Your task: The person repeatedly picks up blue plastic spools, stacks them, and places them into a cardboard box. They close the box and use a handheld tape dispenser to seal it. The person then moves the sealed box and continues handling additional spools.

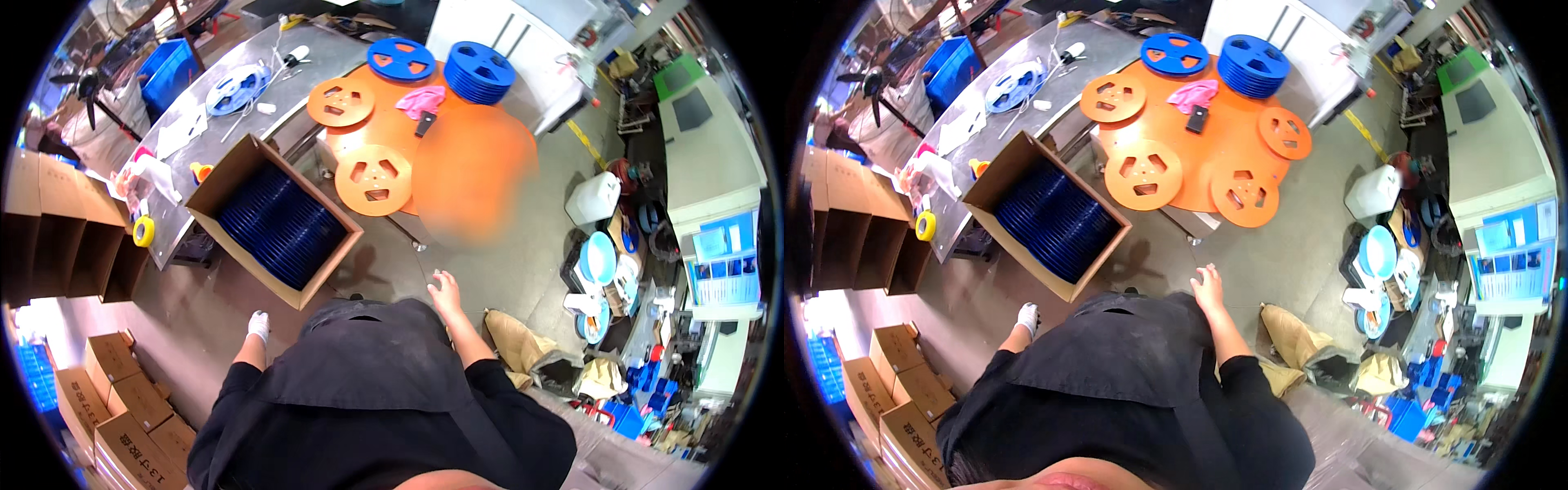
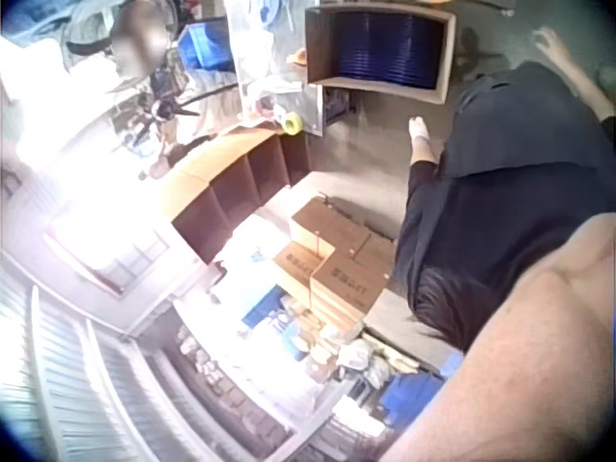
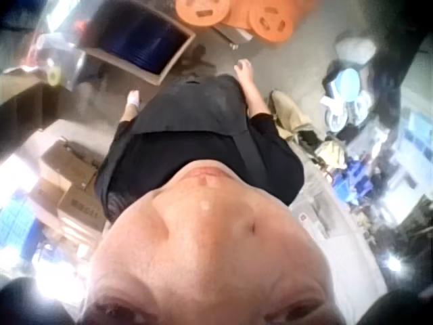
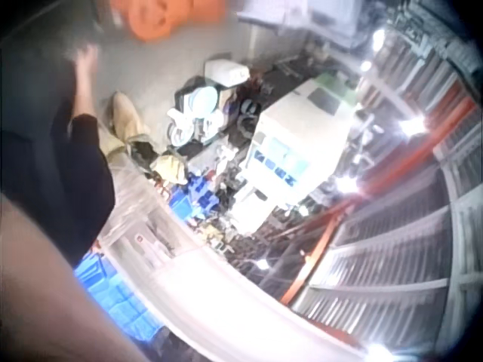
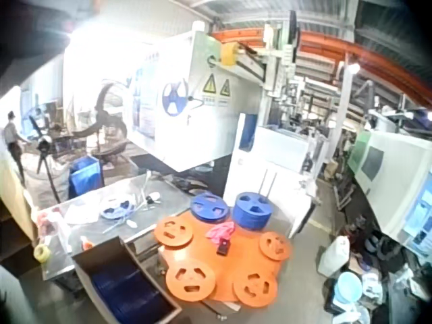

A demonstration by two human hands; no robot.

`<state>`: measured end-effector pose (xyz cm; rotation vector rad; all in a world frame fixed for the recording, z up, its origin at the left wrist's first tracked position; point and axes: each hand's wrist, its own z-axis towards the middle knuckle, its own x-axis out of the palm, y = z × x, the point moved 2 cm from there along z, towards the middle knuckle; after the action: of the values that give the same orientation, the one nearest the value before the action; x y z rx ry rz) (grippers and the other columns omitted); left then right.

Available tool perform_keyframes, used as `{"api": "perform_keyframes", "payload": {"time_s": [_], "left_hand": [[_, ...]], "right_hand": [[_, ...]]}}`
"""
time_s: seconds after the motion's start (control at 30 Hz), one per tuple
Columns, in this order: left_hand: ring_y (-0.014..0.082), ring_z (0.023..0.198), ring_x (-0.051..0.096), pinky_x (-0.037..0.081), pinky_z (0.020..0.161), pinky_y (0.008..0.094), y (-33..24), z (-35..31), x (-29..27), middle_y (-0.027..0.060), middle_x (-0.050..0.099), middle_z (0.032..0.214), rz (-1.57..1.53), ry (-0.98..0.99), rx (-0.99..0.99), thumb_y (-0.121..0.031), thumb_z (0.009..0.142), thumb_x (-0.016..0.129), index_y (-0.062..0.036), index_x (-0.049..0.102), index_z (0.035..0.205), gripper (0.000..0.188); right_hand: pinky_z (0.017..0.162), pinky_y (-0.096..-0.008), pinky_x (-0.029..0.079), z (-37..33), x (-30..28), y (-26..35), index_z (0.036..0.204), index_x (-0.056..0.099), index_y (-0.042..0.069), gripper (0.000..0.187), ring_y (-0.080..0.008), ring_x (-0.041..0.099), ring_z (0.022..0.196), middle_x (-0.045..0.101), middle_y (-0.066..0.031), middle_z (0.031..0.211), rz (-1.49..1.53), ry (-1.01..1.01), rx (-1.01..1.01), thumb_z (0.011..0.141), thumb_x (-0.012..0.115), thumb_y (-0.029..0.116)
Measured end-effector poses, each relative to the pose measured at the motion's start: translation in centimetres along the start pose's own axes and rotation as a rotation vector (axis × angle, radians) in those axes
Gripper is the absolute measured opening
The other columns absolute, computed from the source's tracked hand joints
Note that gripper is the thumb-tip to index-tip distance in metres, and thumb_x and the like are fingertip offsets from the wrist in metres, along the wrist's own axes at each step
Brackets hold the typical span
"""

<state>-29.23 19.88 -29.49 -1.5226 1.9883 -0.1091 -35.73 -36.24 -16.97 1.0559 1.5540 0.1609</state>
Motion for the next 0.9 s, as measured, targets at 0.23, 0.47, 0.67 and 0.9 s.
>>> {"api": "perform_keyframes", "payload": {"time_s": [0.23, 0.47, 0.67, 0.9], "left_hand": [[0.0277, 0.071, 0.059, 0.049, 0.063, 0.0393, -0.3, -6.3, 3.8, 0.0119, 0.060, 0.080, 0.411, 0.121, 0.278, -0.020, 0.088, 0.050, -0.0090, 0.060, 0.090, 0.015], [0.0309, 0.110, 0.058, 0.046, 0.096, 0.0343, 3.3, -4.8, 11.3, 0.0184, 0.062, 0.117, -0.064, 0.107, 0.015, -0.011, 0.089, 0.058, -0.0016, 0.059, 0.119, 0.031], [0.0214, 0.127, 0.048, 0.035, 0.108, 0.0305, -2.6, -9.6, 11.7, 0.0159, 0.052, 0.136, -0.825, 0.160, -0.251, -0.014, 0.098, 0.051, 0.0044, 0.042, 0.139, 0.046], [0.0233, 0.123, 0.051, 0.037, 0.107, 0.0333, -4.4, -12.1, 13.4, 0.0155, 0.055, 0.133, -0.494, 0.054, -0.476, -0.017, 0.099, 0.049, 0.0032, 0.047, 0.135, 0.041]], "right_hand": [[0.099, -0.0410, 0.045, 16.0, 2.7, 2.9, 0.119, 0.059, 0.004, 0.043, -0.0332, 0.057, 0.115, 0.060, -0.0174, 0.121, 0.003, 0.248, 0.070, 0.082, 0.069, 0.023], [0.101, -0.0425, 0.043, 45.6, 6.7, 8.1, 0.131, 0.049, 0.003, 0.058, -0.0367, 0.055, 0.118, 0.058, -0.0219, 0.125, -0.096, 0.127, -0.097, 0.083, 0.070, 0.027], [0.106, -0.0437, 0.039, 66.7, 5.1, 18.4, 0.136, 0.044, 0.005, 0.064, -0.0350, 0.047, 0.126, 0.049, -0.0207, 0.136, -0.537, 0.044, -0.136, 0.081, 0.069, 0.027], [0.113, -0.0536, 0.025, 82.1, 2.9, 22.8, 0.151, 0.025, 0.015, 0.060, -0.0296, 0.010, 0.148, 0.013, -0.0041, 0.161, -0.932, -0.075, -0.141, 0.094, 0.042, 0.016]]}}
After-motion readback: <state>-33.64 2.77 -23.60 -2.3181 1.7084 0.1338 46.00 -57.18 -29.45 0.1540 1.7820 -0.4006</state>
